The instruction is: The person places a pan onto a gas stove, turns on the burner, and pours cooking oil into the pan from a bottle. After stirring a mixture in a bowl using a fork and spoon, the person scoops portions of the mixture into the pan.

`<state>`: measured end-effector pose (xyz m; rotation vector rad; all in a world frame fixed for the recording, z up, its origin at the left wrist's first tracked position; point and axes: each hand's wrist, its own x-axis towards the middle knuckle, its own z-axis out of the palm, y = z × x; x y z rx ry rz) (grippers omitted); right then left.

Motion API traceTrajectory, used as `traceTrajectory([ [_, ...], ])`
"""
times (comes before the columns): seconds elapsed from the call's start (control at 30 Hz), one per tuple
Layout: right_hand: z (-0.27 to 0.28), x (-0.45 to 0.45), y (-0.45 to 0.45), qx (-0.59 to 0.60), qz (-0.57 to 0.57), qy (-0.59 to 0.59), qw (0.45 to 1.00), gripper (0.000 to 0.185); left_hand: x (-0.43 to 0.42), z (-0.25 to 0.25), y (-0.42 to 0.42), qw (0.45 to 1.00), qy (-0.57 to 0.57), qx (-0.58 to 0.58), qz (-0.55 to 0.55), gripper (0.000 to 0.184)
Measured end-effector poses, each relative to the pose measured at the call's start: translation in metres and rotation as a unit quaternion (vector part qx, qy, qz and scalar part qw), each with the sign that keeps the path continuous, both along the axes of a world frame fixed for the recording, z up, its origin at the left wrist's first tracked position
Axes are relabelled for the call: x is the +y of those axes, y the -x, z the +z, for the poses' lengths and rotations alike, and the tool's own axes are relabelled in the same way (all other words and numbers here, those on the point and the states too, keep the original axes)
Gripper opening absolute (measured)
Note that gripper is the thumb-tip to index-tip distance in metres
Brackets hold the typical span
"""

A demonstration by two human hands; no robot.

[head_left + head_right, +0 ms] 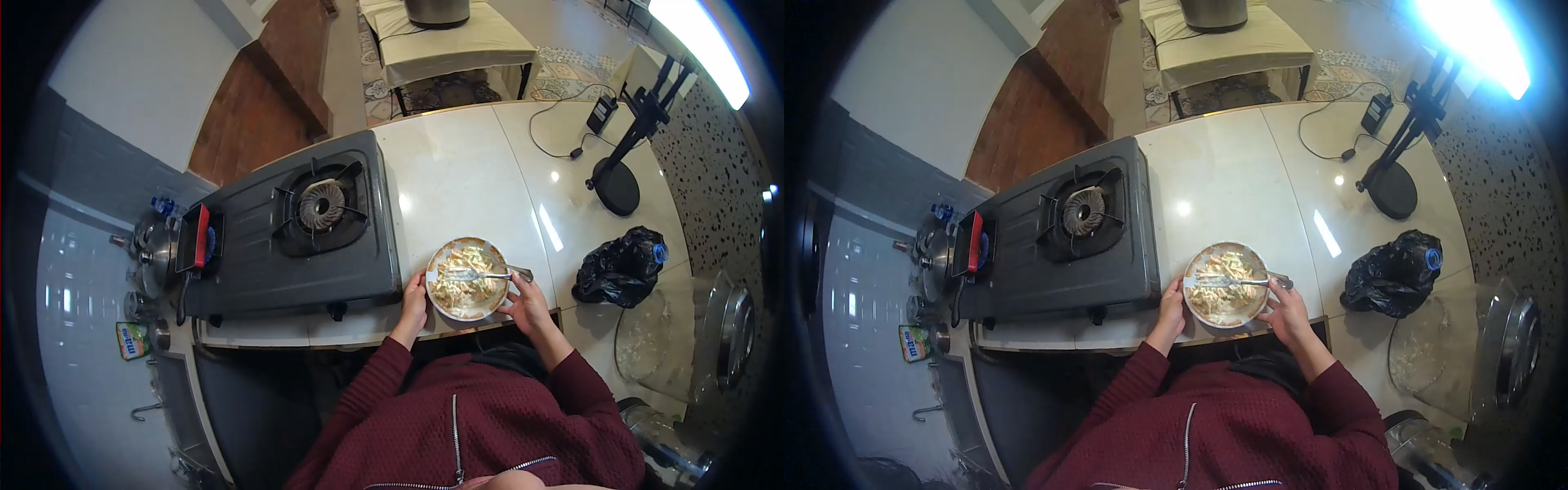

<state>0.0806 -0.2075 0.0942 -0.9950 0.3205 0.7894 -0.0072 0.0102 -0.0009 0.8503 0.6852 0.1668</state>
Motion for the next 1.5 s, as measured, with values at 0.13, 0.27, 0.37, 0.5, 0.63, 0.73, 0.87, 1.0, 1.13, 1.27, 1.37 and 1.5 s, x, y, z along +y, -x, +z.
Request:
traceTrajectory([
  [0.13, -0.004, 0.003, -0.005, -0.011, 0.025, -0.011, 1.000, 0.031, -0.001, -0.004, -0.002, 0.999, -0.026, -0.019, -0.014, 0.022],
  [0.27, 0.026, 0.005, -0.009, -0.030, 0.049, 0.029, 0.998, 0.029, -0.013, -0.010, 0.009, 0.995, 0.086, -0.003, 0.054, 0.016],
  [0.37, 0.056, 0.001, -0.014, -0.051, 0.109, 0.025, 0.992, 0.027, -0.023, 0.031, 0.024, 0.962, 0.259, -0.077, 0.035, 0.029],
  [0.5, 0.102, 0.011, -0.006, -0.040, 0.178, 0.023, 0.983, 0.026, -0.038, 0.065, 0.046, 0.951, 0.241, -0.187, -0.044, 0.059],
  [0.63, 0.129, 0.043, 0.033, -0.042, 0.221, -0.004, 0.974, 0.026, -0.044, 0.091, 0.086, 0.931, 0.224, -0.286, -0.023, 0.061],
  [0.73, 0.142, 0.074, 0.080, -0.037, 0.264, -0.060, 0.962, 0.024, -0.037, 0.111, 0.142, 0.903, 0.244, -0.351, 0.039, 0.063],
  [0.87, 0.148, 0.106, 0.176, -0.040, 0.311, -0.077, 0.946, 0.026, -0.024, 0.136, 0.253, 0.849, 0.277, -0.428, 0.142, 0.065],
  [1.0, 0.158, 0.138, 0.296, -0.064, 0.333, -0.006, 0.941, 0.023, -0.023, 0.156, 0.387, 0.742, 0.342, -0.528, 0.232, 0.067],
  [1.13, 0.161, 0.164, 0.396, -0.126, 0.346, -0.025, 0.929, 0.016, -0.042, 0.173, 0.507, 0.831, 0.092, -0.310, 0.452, 0.066],
  [1.27, 0.182, 0.183, 0.469, -0.122, 0.401, -0.136, 0.898, 0.015, -0.070, 0.188, 0.609, 0.766, 0.020, -0.292, 0.572, 0.068],
  [1.37, 0.188, 0.199, 0.497, -0.114, 0.436, -0.188, 0.873, 0.016, -0.082, 0.198, 0.649, 0.695, 0.048, -0.384, 0.606, 0.068],
  [1.5, 0.192, 0.217, 0.512, -0.092, 0.468, -0.226, 0.849, 0.014, -0.087, 0.206, 0.667, 0.620, 0.057, -0.304, 0.721, 0.070],
])
